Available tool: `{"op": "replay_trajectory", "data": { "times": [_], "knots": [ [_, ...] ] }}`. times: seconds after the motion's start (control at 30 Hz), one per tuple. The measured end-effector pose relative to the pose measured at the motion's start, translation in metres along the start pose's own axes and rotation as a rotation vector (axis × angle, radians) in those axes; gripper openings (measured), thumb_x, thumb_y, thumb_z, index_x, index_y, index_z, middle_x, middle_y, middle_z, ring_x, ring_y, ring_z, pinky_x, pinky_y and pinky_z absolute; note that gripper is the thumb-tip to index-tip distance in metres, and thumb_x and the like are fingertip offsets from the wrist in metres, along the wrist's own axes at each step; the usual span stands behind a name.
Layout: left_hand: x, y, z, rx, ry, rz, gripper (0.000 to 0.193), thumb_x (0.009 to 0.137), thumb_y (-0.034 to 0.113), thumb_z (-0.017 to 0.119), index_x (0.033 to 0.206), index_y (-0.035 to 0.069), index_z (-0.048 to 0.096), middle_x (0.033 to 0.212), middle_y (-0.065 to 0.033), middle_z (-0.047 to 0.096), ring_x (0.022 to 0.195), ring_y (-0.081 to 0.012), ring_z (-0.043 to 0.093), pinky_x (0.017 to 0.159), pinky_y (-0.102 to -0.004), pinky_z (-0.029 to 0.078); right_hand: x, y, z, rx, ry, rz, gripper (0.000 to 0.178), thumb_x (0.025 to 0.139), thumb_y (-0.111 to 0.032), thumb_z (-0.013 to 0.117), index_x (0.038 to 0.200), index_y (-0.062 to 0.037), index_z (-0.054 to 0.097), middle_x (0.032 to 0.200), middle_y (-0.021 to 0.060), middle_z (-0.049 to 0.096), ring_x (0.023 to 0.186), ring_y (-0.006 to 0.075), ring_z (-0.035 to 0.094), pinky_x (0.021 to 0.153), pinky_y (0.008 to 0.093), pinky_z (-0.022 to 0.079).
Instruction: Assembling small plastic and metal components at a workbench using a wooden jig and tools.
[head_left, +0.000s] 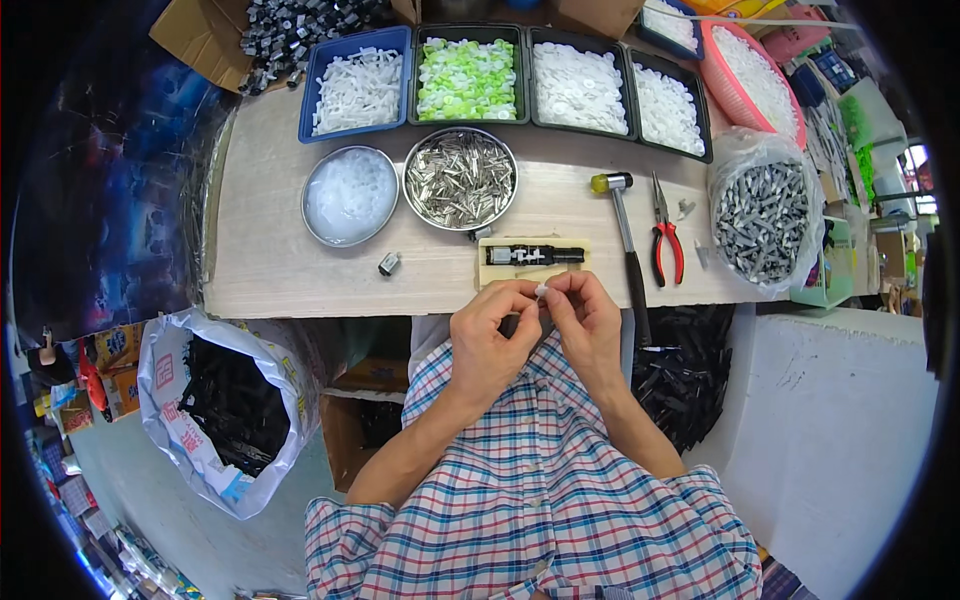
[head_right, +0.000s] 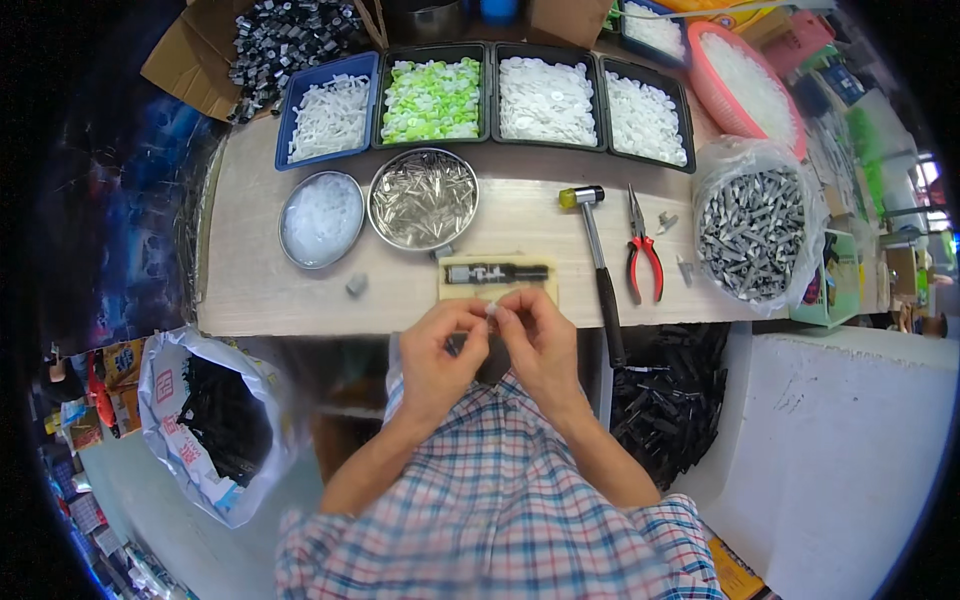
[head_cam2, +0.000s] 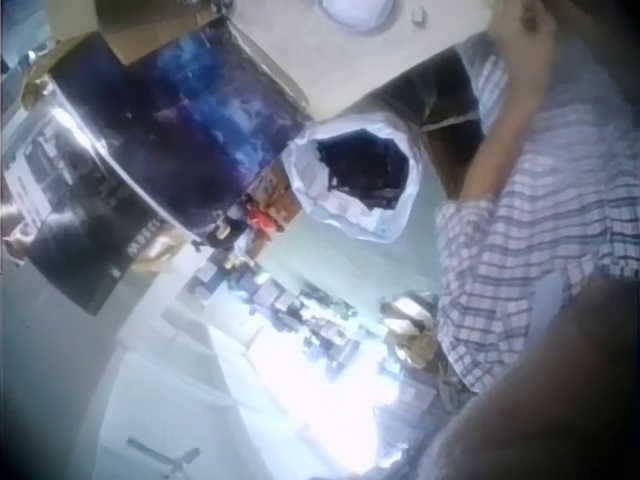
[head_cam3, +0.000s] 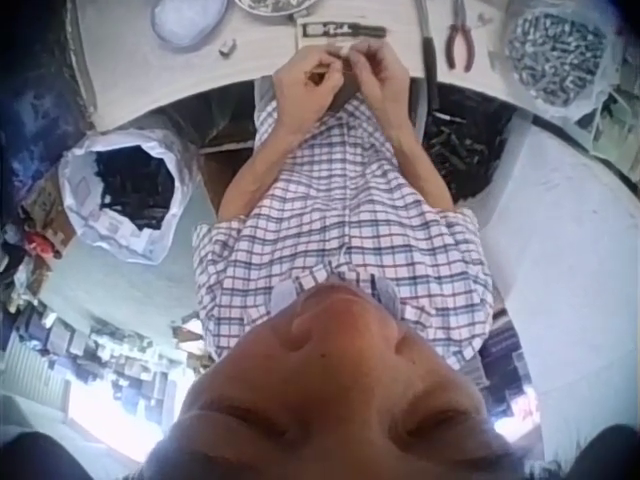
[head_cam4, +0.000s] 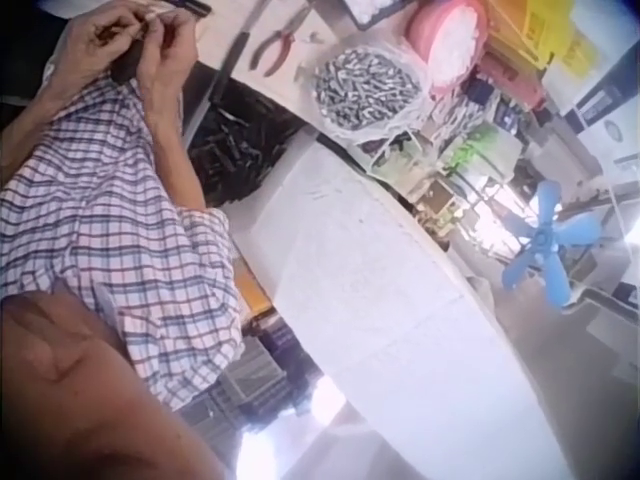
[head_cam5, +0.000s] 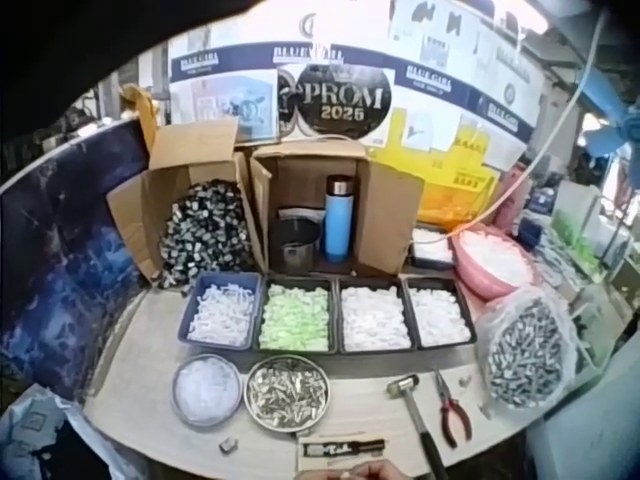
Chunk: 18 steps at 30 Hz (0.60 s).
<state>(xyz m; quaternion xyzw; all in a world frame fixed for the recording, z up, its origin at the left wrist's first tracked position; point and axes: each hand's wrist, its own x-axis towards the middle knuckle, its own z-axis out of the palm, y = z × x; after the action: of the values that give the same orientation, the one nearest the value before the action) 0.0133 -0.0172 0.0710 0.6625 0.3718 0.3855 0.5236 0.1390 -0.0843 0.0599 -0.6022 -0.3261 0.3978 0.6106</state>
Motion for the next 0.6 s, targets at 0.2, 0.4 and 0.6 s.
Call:
{"op": "replay_trajectory", "data": {
  "times": [0.2,0.4,0.6],
  "knots": [
    [-0.006,-0.001,0.000,0.038,0.016,-0.038,0.003,0.084,-0.001,0.069,0.086,-0.003,0.067,0.097,-0.0122,0.074,0.084,-0.0229,0.071,0.072,-0.0308,0.053,-0.010,0.003,0.002,-0.099,0.023,0.061,0.010,0.101,-0.004,0.064,0.108,0.0016,0.061,0.097,0.0014,0.067,0.084,0.0052,0.061,0.074,0.0202,0.051],
    [-0.009,0.002,-0.001,0.060,-0.002,-0.024,0.003,0.085,0.000,0.069,0.087,-0.002,0.068,0.100,-0.0133,0.073,0.084,-0.0243,0.071,0.072,-0.0312,0.053,-0.009,0.011,0.001,-0.554,0.061,-0.447,0.015,0.088,0.006,0.067,0.101,0.0005,0.063,0.094,0.0137,0.070,0.079,0.0245,0.070,0.070,0.0319,0.055],
    [-0.006,-0.013,-0.010,0.214,-0.083,0.208,0.008,0.085,0.003,0.072,0.090,-0.001,0.069,0.104,-0.0134,0.072,0.090,-0.0281,0.069,0.076,-0.0359,0.055,-0.004,0.006,-0.007,-0.615,0.018,-0.616,0.022,0.080,0.012,0.067,0.097,-0.0011,0.062,0.092,0.0140,0.068,0.080,0.0321,0.069,0.067,0.0374,0.055]
  ]
}}
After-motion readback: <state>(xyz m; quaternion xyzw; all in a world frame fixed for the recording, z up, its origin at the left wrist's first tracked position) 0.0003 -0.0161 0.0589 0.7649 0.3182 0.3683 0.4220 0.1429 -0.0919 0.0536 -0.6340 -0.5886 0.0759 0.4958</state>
